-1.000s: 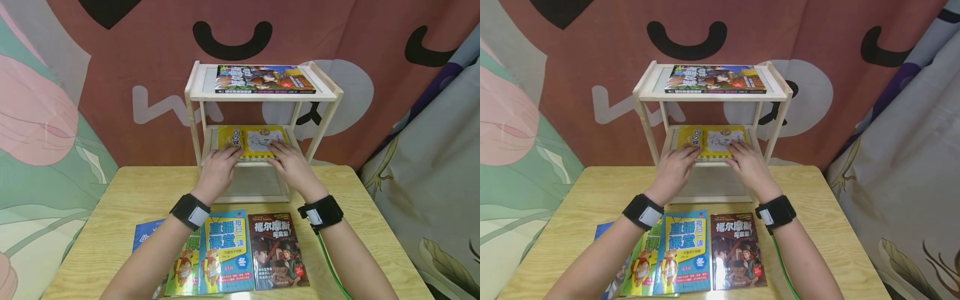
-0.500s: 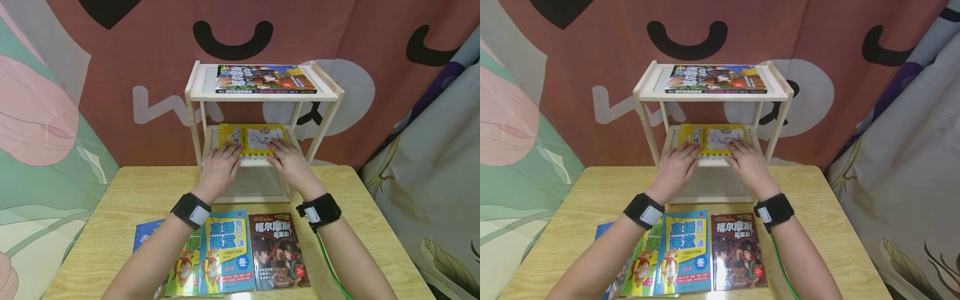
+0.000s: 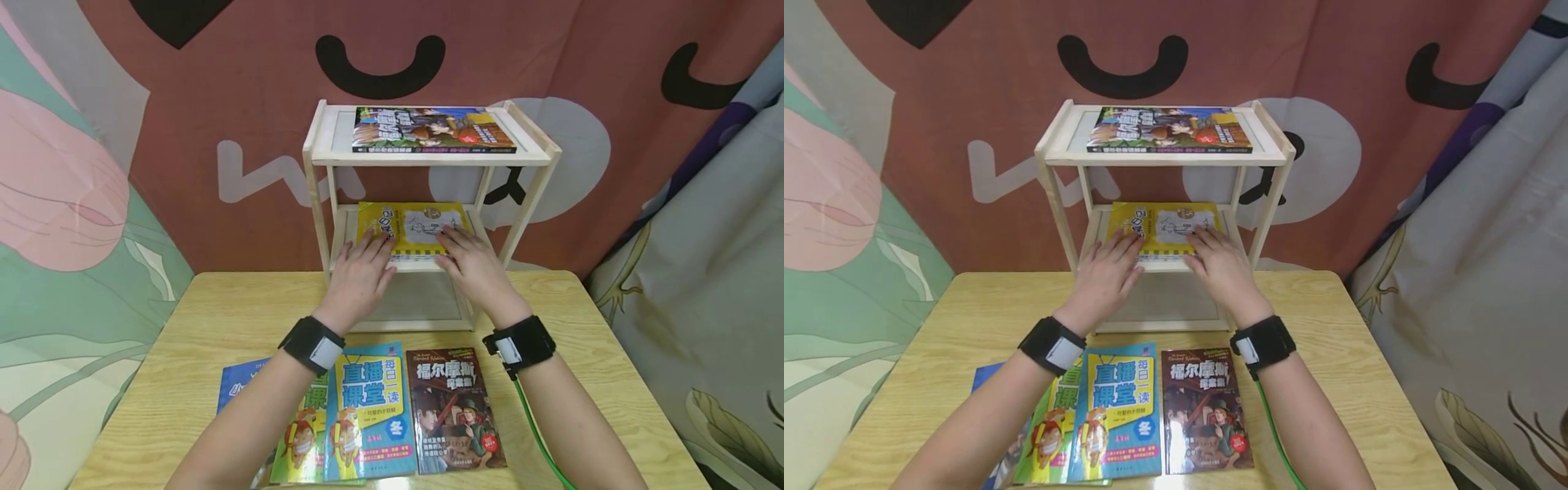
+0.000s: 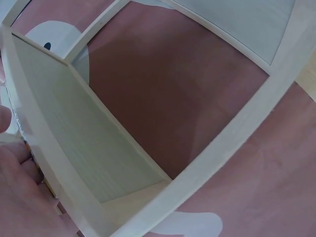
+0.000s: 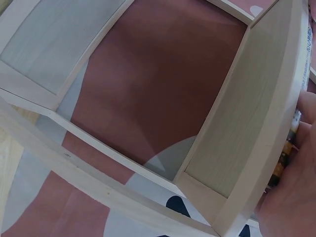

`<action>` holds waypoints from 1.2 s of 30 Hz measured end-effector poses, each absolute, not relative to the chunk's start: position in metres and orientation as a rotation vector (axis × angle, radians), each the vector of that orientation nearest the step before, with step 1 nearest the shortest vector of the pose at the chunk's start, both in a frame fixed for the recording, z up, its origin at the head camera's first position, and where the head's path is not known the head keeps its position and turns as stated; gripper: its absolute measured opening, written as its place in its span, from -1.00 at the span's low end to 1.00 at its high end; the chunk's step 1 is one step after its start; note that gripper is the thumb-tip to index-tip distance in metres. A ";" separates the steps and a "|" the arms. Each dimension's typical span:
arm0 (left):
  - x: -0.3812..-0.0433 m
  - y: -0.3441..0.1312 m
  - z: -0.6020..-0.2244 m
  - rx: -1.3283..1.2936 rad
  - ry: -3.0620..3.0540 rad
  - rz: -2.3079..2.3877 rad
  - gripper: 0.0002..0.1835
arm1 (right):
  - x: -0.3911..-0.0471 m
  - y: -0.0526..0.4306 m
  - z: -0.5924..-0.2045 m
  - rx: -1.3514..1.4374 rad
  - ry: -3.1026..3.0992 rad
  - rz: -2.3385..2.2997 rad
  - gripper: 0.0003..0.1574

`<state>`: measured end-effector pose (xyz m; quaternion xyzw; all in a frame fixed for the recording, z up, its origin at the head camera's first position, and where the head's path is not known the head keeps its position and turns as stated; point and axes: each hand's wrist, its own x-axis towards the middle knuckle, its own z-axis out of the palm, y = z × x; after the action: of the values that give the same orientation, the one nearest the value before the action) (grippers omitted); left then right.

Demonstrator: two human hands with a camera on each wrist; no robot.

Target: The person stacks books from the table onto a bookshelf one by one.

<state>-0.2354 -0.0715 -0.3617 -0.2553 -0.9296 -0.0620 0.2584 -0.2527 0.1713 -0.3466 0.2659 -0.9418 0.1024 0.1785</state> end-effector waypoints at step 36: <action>-0.184 -0.098 -0.390 -0.764 -2.513 -0.114 -0.20 | -0.208 0.170 -0.382 0.846 -2.482 0.232 -0.18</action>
<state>-0.1842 -0.0978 -0.3903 -0.2812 -0.9246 -0.0420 0.2536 -0.2078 0.1701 -0.3819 0.3111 -0.9124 0.0851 0.2519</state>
